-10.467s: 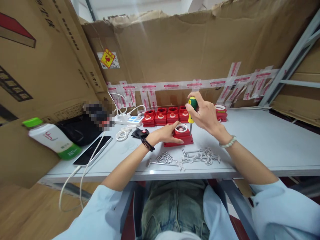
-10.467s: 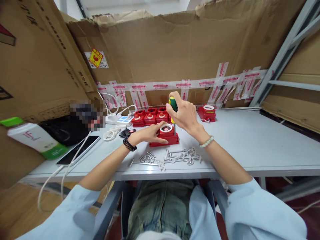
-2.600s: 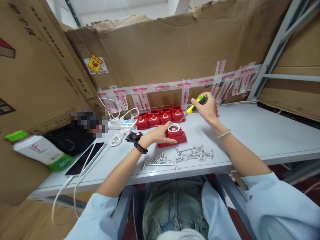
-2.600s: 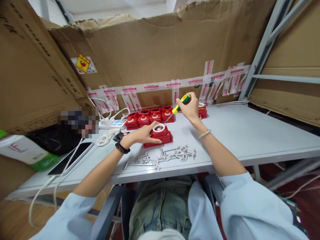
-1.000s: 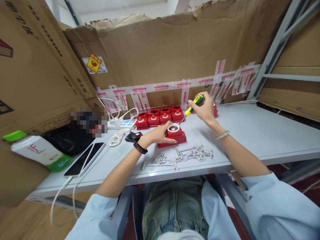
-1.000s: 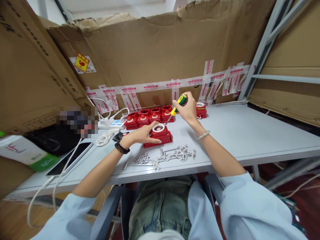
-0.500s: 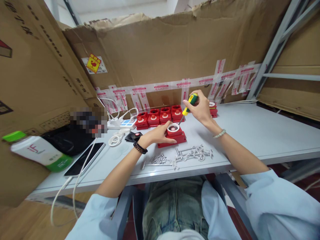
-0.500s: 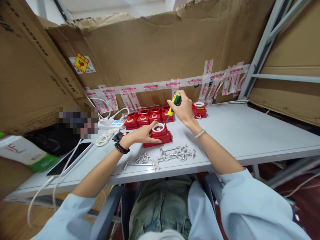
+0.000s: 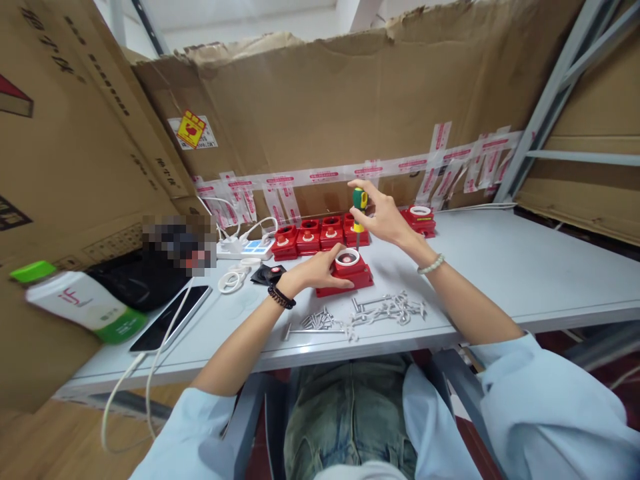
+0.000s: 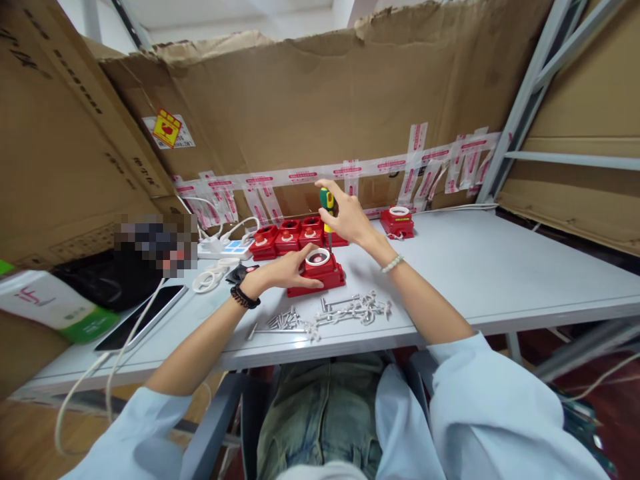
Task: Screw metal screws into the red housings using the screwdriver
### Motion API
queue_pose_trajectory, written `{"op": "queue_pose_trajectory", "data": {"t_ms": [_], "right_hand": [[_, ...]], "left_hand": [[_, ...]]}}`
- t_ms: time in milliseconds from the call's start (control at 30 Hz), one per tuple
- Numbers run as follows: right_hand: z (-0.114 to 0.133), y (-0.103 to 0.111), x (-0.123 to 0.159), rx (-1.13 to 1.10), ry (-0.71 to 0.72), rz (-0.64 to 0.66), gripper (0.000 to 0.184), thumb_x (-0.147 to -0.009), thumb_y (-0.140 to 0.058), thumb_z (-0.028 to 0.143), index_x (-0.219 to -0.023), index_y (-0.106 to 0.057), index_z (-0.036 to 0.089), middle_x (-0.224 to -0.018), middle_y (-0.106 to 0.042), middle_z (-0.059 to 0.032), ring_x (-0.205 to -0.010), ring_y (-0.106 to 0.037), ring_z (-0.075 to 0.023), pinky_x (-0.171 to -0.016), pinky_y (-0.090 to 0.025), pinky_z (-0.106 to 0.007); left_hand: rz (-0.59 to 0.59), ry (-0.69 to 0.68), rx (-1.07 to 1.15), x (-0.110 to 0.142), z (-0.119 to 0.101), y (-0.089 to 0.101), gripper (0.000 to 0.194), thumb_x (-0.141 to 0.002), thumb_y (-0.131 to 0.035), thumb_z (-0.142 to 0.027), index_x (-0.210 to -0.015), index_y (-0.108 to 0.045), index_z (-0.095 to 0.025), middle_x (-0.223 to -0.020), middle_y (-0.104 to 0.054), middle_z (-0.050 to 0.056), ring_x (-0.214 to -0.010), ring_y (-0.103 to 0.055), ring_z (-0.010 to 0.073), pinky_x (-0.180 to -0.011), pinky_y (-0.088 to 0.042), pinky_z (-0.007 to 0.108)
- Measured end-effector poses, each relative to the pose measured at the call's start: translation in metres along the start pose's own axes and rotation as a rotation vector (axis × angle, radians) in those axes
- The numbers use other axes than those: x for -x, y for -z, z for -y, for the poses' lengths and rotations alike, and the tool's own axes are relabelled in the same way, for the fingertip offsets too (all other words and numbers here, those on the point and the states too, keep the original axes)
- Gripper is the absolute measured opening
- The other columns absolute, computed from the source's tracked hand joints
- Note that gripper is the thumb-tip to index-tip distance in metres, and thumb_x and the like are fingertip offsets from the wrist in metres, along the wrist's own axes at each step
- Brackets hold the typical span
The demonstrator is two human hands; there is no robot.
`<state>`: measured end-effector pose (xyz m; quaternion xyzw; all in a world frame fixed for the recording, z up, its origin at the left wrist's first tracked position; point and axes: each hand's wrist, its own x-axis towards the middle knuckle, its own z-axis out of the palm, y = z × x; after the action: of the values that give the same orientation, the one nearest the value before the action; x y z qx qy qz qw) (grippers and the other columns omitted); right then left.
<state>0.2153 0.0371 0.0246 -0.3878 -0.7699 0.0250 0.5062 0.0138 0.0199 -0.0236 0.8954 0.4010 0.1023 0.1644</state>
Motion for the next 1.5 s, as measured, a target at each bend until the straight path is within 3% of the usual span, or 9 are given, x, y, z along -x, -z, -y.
{"op": "queue_pose_trajectory", "data": {"t_ms": [200, 333, 433, 567, 667, 900, 1067, 1300, 1500], "right_hand": [[-0.001, -0.011, 0.000, 0.269, -0.013, -0.022, 0.052, -0.083, -0.060, 0.037, -0.133, -0.048, 0.026, -0.088, -0.067, -0.0050, -0.076, -0.062, -0.0249, -0.077, -0.050, -0.042], [-0.009, -0.009, 0.000, -0.006, 0.019, 0.060, 0.055, -0.086, -0.045, 0.024, -0.140, -0.038, 0.027, -0.100, -0.064, -0.0049, -0.081, -0.062, -0.0205, -0.080, -0.052, -0.041], [-0.012, -0.002, -0.001, -0.190, 0.061, 0.132, 0.056, -0.082, -0.048, 0.021, -0.137, -0.040, 0.025, -0.105, -0.062, -0.0043, -0.085, -0.064, -0.0191, -0.081, -0.053, -0.039], [-0.002, -0.005, 0.000, 0.068, 0.021, 0.006, 0.046, -0.079, -0.065, 0.032, -0.123, -0.053, 0.022, -0.092, -0.065, -0.0039, -0.079, -0.063, -0.0214, -0.076, -0.051, -0.038], [0.005, -0.011, 0.002, 0.287, 0.009, -0.072, 0.042, -0.082, -0.064, 0.038, -0.120, -0.055, 0.022, -0.092, -0.066, -0.0060, -0.078, -0.061, -0.0229, -0.073, -0.048, -0.038], [0.001, -0.008, 0.002, -0.036, 0.055, 0.100, 0.053, -0.084, -0.051, 0.023, -0.136, -0.044, 0.024, -0.095, -0.067, -0.0032, -0.073, -0.061, -0.0173, -0.073, -0.050, -0.034], [0.001, -0.014, 0.003, 0.265, -0.018, -0.050, 0.049, -0.085, -0.058, 0.036, -0.131, -0.052, 0.020, -0.095, -0.067, -0.0082, -0.079, -0.061, -0.0235, -0.077, -0.050, -0.042], [-0.012, 0.000, -0.001, -0.151, 0.031, 0.056, 0.051, -0.079, -0.051, 0.021, -0.130, -0.050, 0.023, -0.100, -0.066, -0.0034, -0.083, -0.063, -0.0186, -0.078, -0.053, -0.036], [0.002, -0.007, 0.004, 0.259, -0.037, -0.109, 0.040, -0.080, -0.064, 0.042, -0.115, -0.058, 0.022, -0.087, -0.065, -0.0047, -0.071, -0.058, -0.0216, -0.070, -0.049, -0.039]], "left_hand": [[-0.011, -0.015, -0.017, 0.000, -0.001, 0.000, 0.086, -0.071, -0.068, -0.064, -0.136, -0.040, -0.016, -0.124, -0.063, 0.016, -0.107, -0.064, 0.0336, -0.087, -0.048, 0.038], [-0.005, 0.003, -0.028, 0.001, -0.002, 0.001, 0.085, -0.070, -0.067, -0.066, -0.134, -0.042, -0.016, -0.114, -0.067, 0.014, -0.100, -0.066, 0.0329, -0.081, -0.048, 0.037], [-0.011, -0.003, -0.018, 0.001, -0.001, 0.001, 0.086, -0.070, -0.067, -0.065, -0.136, -0.041, -0.016, -0.117, -0.066, 0.014, -0.103, -0.066, 0.0331, -0.084, -0.048, 0.036], [-0.011, -0.024, 0.007, 0.000, 0.001, 0.000, 0.085, -0.070, -0.068, -0.064, -0.136, -0.040, -0.017, -0.124, -0.064, 0.014, -0.108, -0.065, 0.0331, -0.089, -0.047, 0.037], [-0.017, -0.037, 0.005, -0.001, 0.001, -0.001, 0.084, -0.071, -0.068, -0.063, -0.136, -0.040, -0.018, -0.127, -0.063, 0.014, -0.110, -0.064, 0.0333, -0.090, -0.048, 0.038], [-0.022, -0.016, 0.005, -0.001, 0.002, -0.002, 0.089, -0.070, -0.068, -0.065, -0.139, -0.039, -0.017, -0.127, -0.063, 0.016, -0.110, -0.064, 0.0346, -0.090, -0.048, 0.039], [-0.025, -0.021, 0.001, -0.003, 0.004, -0.003, 0.091, -0.069, -0.070, -0.065, -0.139, -0.039, -0.016, -0.125, -0.063, 0.016, -0.110, -0.064, 0.0351, -0.090, -0.047, 0.039], [-0.014, 0.008, 0.002, 0.000, -0.002, 0.000, 0.087, -0.070, -0.069, -0.063, -0.138, -0.040, -0.016, -0.126, -0.063, 0.016, -0.112, -0.063, 0.0347, -0.091, -0.048, 0.038], [-0.020, -0.003, 0.004, 0.000, -0.001, -0.001, 0.090, -0.069, -0.069, -0.064, -0.139, -0.039, -0.016, -0.130, -0.061, 0.017, -0.113, -0.063, 0.0352, -0.091, -0.048, 0.040]]}}
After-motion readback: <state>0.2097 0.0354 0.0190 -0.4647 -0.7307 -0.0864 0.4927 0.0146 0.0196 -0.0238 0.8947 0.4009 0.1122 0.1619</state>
